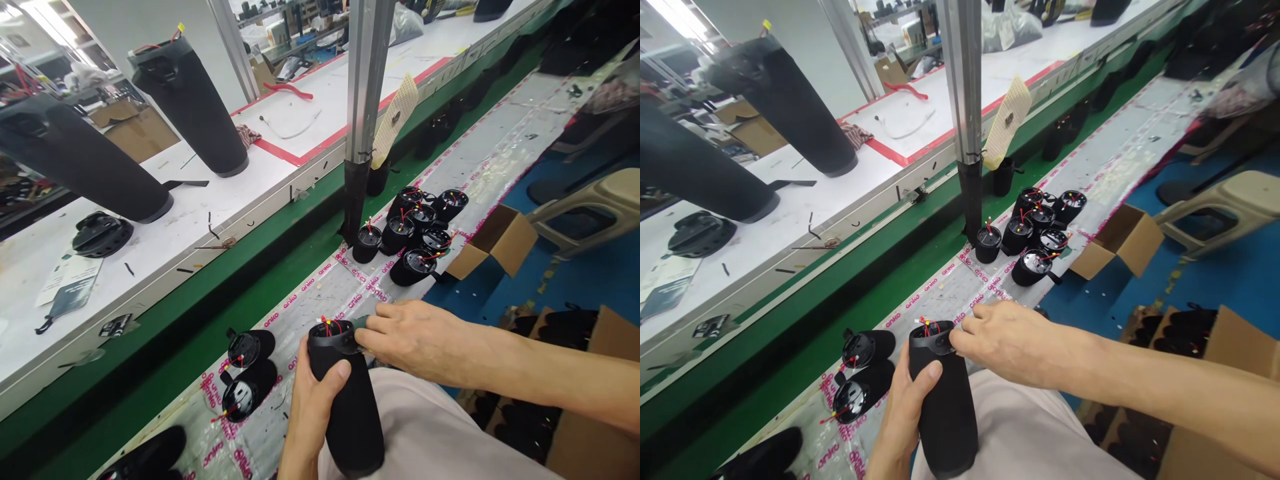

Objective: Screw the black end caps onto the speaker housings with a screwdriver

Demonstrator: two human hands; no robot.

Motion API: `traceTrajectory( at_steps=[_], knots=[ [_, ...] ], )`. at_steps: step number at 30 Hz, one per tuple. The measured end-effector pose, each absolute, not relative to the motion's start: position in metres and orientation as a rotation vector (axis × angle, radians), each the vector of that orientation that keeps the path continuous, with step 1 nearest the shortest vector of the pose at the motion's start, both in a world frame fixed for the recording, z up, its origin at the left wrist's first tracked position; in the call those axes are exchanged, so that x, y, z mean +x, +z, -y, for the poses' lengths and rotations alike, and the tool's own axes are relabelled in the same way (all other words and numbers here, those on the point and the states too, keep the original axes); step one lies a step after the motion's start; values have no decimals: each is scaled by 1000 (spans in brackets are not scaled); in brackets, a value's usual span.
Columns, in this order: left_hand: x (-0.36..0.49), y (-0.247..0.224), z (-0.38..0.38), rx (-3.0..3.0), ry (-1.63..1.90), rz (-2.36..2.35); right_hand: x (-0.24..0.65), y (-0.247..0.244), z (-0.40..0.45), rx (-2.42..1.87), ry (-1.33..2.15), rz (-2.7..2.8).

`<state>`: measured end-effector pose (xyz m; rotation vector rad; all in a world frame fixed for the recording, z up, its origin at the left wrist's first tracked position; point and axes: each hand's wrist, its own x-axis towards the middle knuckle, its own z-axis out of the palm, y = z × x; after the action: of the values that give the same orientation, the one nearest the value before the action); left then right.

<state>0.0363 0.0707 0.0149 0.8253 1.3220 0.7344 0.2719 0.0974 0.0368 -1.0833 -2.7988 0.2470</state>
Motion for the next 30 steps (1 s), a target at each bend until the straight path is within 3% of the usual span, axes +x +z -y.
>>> traceTrajectory(
  at_steps=[18, 30],
  knots=[
    [45, 24, -61, 1043, 676, -1668, 262, 35, -84, -1153, 39, 2955],
    [43, 7, -66, 875, 804, -1372, 268, 5, -98, -1009, 250, 2662]
  ],
)
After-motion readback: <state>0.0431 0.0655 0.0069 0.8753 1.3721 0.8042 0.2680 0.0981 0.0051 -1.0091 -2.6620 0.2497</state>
